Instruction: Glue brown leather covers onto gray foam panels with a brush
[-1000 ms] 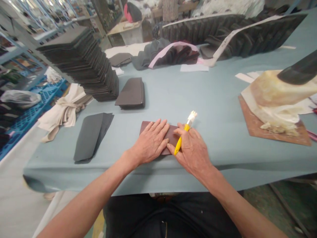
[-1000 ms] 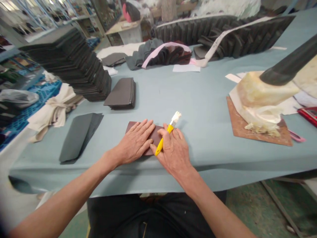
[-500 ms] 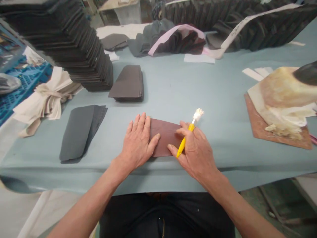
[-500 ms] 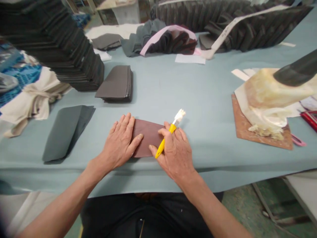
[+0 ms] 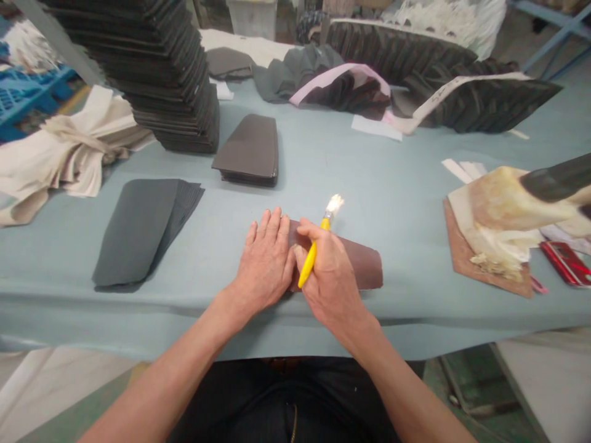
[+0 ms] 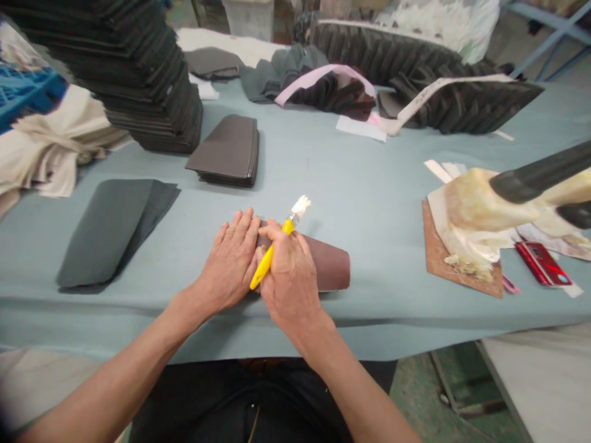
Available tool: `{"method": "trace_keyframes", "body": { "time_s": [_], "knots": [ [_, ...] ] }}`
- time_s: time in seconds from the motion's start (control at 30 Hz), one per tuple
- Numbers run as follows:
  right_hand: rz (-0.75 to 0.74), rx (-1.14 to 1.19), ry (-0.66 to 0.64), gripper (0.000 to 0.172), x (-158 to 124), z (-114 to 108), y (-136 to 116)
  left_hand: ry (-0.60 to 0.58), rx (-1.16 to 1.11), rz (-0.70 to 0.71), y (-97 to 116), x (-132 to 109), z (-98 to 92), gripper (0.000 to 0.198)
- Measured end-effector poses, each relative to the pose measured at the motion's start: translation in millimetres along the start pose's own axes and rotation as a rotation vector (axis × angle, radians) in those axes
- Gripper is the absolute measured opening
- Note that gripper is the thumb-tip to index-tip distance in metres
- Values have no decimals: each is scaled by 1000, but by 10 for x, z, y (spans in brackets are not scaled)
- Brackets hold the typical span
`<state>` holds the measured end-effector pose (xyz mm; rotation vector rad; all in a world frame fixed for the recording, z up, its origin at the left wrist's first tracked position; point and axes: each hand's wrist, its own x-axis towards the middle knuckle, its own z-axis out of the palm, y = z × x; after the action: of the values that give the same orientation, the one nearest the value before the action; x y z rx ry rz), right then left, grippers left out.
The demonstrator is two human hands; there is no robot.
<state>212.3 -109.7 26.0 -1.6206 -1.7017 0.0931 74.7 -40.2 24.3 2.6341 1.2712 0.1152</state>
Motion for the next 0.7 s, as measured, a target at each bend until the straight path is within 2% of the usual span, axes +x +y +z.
{"method": "trace_keyframes", "body": {
  "time_s": [0.1,0.2,0.37,0.5,0.7],
  "knots": [
    [0,56,-40,33,70,183,-2,-12,10,7,-1,2,-6,66],
    [3,22,-85,33,75,218,58,1,10,4,12,2,-27,65],
    [66,-74,-80,30,19,162,159,3,14,-27,57,9,-77,65],
    [44,-163,-86,29,-32,95,207,-18,45,-50,75,11,-88,67],
    [32,-246,-55,27,-165,-130,294,-4,61,-61,85,13,-92,68]
  ]
}}
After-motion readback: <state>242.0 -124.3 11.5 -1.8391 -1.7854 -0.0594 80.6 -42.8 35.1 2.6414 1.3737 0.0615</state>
